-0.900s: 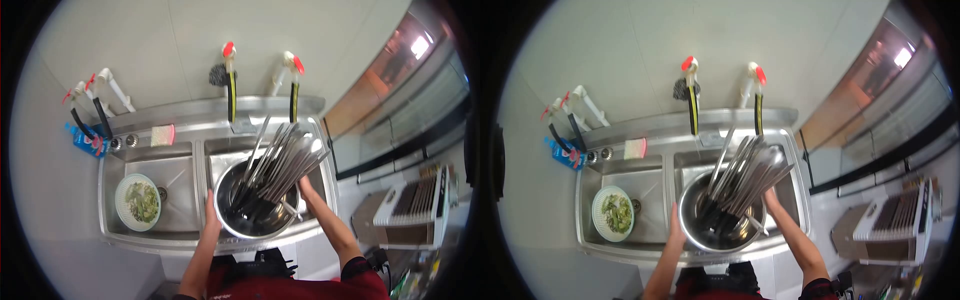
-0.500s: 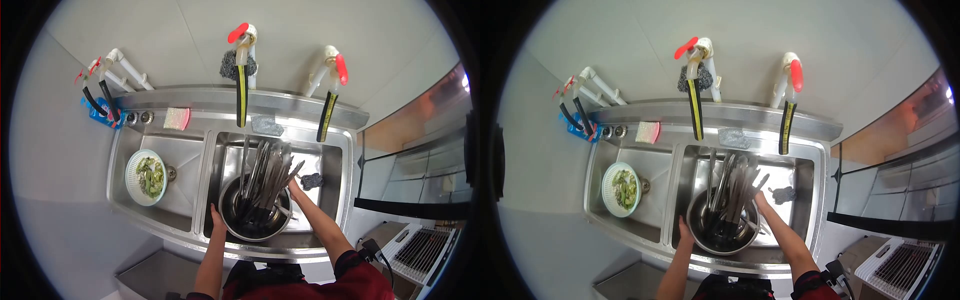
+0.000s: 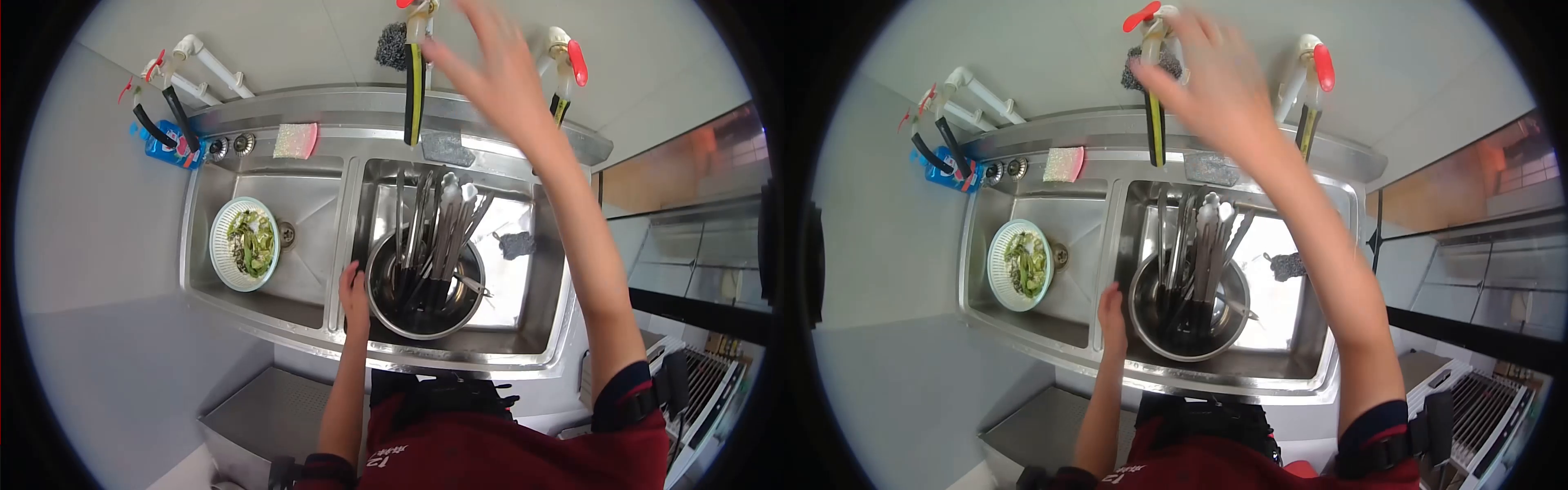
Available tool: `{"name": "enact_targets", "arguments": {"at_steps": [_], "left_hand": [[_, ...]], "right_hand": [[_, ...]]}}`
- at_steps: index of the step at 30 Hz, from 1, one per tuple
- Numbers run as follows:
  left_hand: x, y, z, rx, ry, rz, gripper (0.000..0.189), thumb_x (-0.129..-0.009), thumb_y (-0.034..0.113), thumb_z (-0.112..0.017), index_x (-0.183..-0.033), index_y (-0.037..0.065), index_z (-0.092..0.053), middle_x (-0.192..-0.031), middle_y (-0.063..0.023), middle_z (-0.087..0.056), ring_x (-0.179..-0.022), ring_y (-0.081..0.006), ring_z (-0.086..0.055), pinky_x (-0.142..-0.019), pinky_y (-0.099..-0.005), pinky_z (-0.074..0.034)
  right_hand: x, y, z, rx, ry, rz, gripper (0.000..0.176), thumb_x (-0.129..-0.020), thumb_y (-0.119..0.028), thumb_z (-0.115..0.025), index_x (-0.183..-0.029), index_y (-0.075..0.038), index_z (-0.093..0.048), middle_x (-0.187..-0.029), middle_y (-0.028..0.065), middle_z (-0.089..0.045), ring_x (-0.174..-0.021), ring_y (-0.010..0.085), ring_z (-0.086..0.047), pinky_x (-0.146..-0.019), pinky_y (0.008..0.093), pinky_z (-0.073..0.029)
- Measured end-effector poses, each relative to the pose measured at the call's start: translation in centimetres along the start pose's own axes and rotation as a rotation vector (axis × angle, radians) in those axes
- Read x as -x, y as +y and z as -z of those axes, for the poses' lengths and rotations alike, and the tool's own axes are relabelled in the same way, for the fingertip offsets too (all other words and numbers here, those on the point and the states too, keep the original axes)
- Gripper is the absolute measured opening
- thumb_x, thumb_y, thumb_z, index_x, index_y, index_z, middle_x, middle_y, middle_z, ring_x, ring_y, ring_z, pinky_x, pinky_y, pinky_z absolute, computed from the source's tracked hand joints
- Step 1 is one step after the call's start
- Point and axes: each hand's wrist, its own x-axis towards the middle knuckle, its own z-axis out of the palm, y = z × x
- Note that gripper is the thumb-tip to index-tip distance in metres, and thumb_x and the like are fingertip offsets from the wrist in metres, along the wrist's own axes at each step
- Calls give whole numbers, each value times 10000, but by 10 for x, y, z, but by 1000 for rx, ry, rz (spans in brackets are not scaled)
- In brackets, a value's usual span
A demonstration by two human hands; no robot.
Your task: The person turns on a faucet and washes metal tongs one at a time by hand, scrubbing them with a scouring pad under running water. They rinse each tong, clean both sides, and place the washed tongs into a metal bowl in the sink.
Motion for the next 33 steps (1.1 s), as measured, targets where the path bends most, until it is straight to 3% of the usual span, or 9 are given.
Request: {"name": "enact_targets", "arguments": {"at_steps": [4, 8, 15, 19, 20, 23, 30, 32, 33], "left_hand": [[-40, 51, -24, 291, -98, 87, 316, -821, 203, -465, -1070, 11, -478, -1067, -98, -500, -1024, -189, -452, -861, -307, -347], [-85, 90, -39, 426, -341, 72, 331, -823, 214, -446, -1072, -4, -458, -1060, -115, -509, -997, -203, -481, -839, -310, -365], [-131, 111, -88, 470, -624, 293, 451, -832, 298, -366, -1133, -36, -400, -1143, -158, -448, -1051, -234, -435, -892, -337, -335], [-137, 101, -118, 627, -607, 494, 445, -845, 308, -323, -1105, -42, -413, -1093, -163, -479, -1007, -254, -458, -886, -350, -340], [-144, 103, -128, 644, -649, 479, 445, -845, 308, -323, -1105, -42, -413, -1093, -163, -479, -1007, -254, -458, -886, -350, -340], [-145, 82, -142, 801, -601, 764, 380, -848, 291, -304, -981, -14, -488, -951, -128, -552, -851, -236, -537, -797, -344, -417], [-138, 89, -141, 640, -569, 548, 388, -845, 361, -347, -987, 34, -500, -1013, -91, -526, -933, -204, -502, -819, -323, -392], [-136, 99, -136, 635, -623, 500, 413, -837, 392, -385, -1081, 71, -476, -1067, -40, -515, -995, -196, -468, -841, -292, -362], [-136, 104, -130, 436, -602, 422, 428, -843, 392, -377, -1103, 63, -463, -1076, -41, -510, -1001, -193, -463, -845, -281, -352]], "right_hand": [[-27, 23, -104, 0, -89, -320, 400, -753, -255, -503, -1103, -63, -478, -1062, 228, -494, -1020, 303, -459, -894, 366, -326], [-37, 16, -120, -270, 416, -464, 261, -794, -217, -468, -774, -2, -615, -671, 144, -593, -581, 323, -536, -540, 373, -395], [-36, 21, -105, -609, 268, -851, 259, -830, -266, -445, -825, -81, -625, -784, 104, -623, -606, 261, -564, -534, 310, -409], [10, 1, -90, -575, 404, -761, 452, -835, -357, -455, -1043, 43, -478, -987, 113, -539, -957, 178, -505, -864, 287, -364], [58, -33, -81, -802, 696, -1132, 482, -872, -346, -362, -1085, 83, -413, -1012, 152, -524, -1009, 217, -484, -914, 306, -348], [190, -48, -108, -1696, 756, -1752, 402, -886, -292, -330, -1051, 65, -414, -1029, 203, -516, -931, 263, -533, -831, 346, -445], [197, -32, -165, -1320, 852, -1749, 193, -805, -116, -441, -924, 20, -508, -953, 160, -530, -859, 233, -541, -660, 302, -501], [213, -16, -167, -579, 175, -1571, 204, -809, -138, -425, -896, 9, -537, -880, 122, -559, -799, 178, -538, -577, 273, -467], [209, -20, -157, -437, 148, -1560, 232, -832, -182, -406, -858, -10, -559, -816, 81, -569, -761, 131, -526, -570, 259, -432]]}}
